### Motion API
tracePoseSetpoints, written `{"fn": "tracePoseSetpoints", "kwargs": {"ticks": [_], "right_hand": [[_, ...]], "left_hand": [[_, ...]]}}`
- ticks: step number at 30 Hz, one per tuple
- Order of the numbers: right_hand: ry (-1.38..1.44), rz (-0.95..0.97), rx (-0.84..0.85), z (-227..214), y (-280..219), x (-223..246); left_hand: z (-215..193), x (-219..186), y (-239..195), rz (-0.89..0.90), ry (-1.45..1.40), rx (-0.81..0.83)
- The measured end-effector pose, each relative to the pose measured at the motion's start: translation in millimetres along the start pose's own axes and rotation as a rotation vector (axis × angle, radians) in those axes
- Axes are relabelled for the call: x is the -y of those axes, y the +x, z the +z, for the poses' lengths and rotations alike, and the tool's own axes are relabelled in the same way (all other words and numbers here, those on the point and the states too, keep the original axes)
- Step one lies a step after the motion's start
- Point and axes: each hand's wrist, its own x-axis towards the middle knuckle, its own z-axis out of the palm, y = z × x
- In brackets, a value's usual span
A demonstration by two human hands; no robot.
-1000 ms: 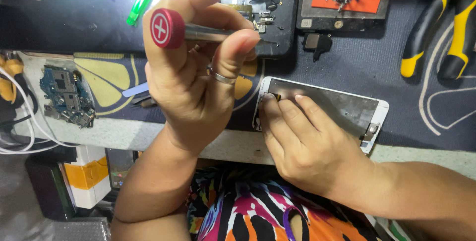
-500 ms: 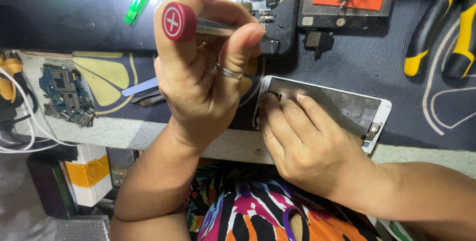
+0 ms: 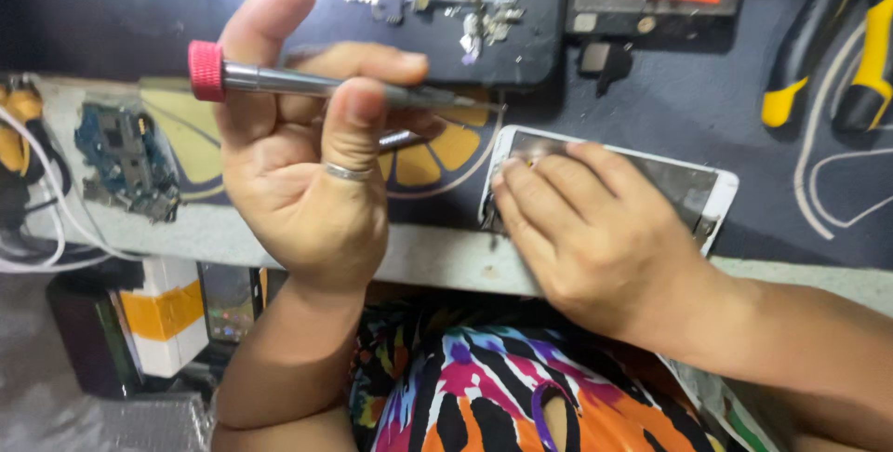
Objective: The person uses a screwdriver and tweezers to remove screws and small components from a disassembled white smartphone. They carefully pry and lift internal parts, then reposition and secure them with screws.
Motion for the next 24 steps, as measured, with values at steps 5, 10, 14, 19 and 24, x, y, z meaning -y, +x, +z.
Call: {"fn": "tracePoseSetpoints", "kwargs": {"ticks": [5,10,14,19,24], "right_hand": [[-0.092,-0.009,0.018,-5,4,10],[-0.097,-0.019,0.034,-7,5,14],[-0.028,0.001,0.061,-9,6,11],[0.022,0.004,0.085,-11,6,4],[-0.011,-0.013,0.125,-12,4,4]], "left_hand": [[-21,17,-27,-0.069,-0.064,-0.069],[-28,31,-46,-0.063,-0.035,-0.062],[-27,34,-48,-0.040,0.001,-0.053],[-30,35,-52,-0.016,0.013,-0.020],[-30,39,-52,0.001,-0.015,-0.005]]}}
